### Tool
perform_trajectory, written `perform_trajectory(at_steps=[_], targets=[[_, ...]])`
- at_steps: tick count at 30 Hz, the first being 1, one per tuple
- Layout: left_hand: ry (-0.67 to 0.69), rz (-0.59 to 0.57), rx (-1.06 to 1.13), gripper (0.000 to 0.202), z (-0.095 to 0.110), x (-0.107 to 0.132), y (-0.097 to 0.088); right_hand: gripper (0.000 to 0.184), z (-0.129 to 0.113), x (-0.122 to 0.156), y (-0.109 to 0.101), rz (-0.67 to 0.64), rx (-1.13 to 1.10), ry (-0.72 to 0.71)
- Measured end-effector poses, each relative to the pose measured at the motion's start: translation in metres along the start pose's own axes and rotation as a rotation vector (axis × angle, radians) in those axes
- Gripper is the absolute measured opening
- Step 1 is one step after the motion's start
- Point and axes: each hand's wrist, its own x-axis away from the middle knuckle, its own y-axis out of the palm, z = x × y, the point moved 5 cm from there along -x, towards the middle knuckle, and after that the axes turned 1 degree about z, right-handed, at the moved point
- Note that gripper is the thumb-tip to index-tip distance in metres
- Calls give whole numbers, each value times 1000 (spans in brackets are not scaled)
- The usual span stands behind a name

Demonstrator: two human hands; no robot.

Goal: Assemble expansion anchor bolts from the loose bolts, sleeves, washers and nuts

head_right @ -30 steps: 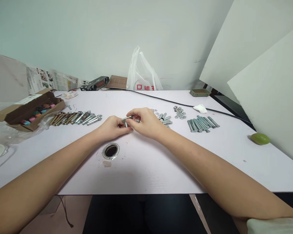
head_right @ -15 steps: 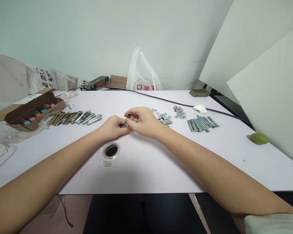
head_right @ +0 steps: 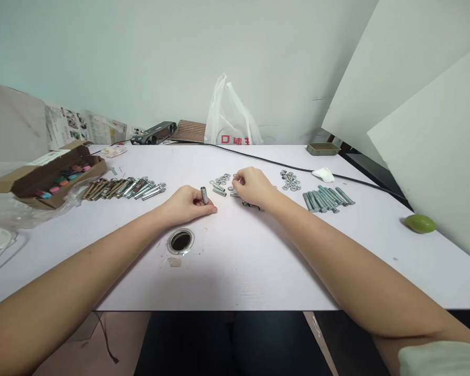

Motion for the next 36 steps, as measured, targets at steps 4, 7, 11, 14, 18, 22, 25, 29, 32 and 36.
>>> perform_trajectory(at_steps=[4,7,11,14,18,22,25,29,32,36], targets=[[-7,-3,-45,32,0,-1,0,16,8,-7,20,-74,74,63],[-20,-11,-64,29,2,0,0,16,8,-13,26,-111,70,111],[-38,-14,-60,31,3,2,-2,10,13,-21,27,-170,63,169],[-27,10,-9,38,3,4,-4,9,13,-22,26,-187,12,172],[17,24,50,39,7,6,-6,20,0,-17,16,-109,-114,141],[72,69,47,33,13,8,-12,21,-19,-4,4,-25,-260,100],[74,54,21,37,14,9,-12,20,-28,7,-3,21,-331,94],[37,-26,9,36,10,8,-9,24,-35,19,-5,-16,-437,97],[23,-51,-40,35,7,6,-7,27,-42,25,0,-102,-526,65],[10,-55,-88,36,5,6,-7,33,-49,26,12,-172,-549,20]])
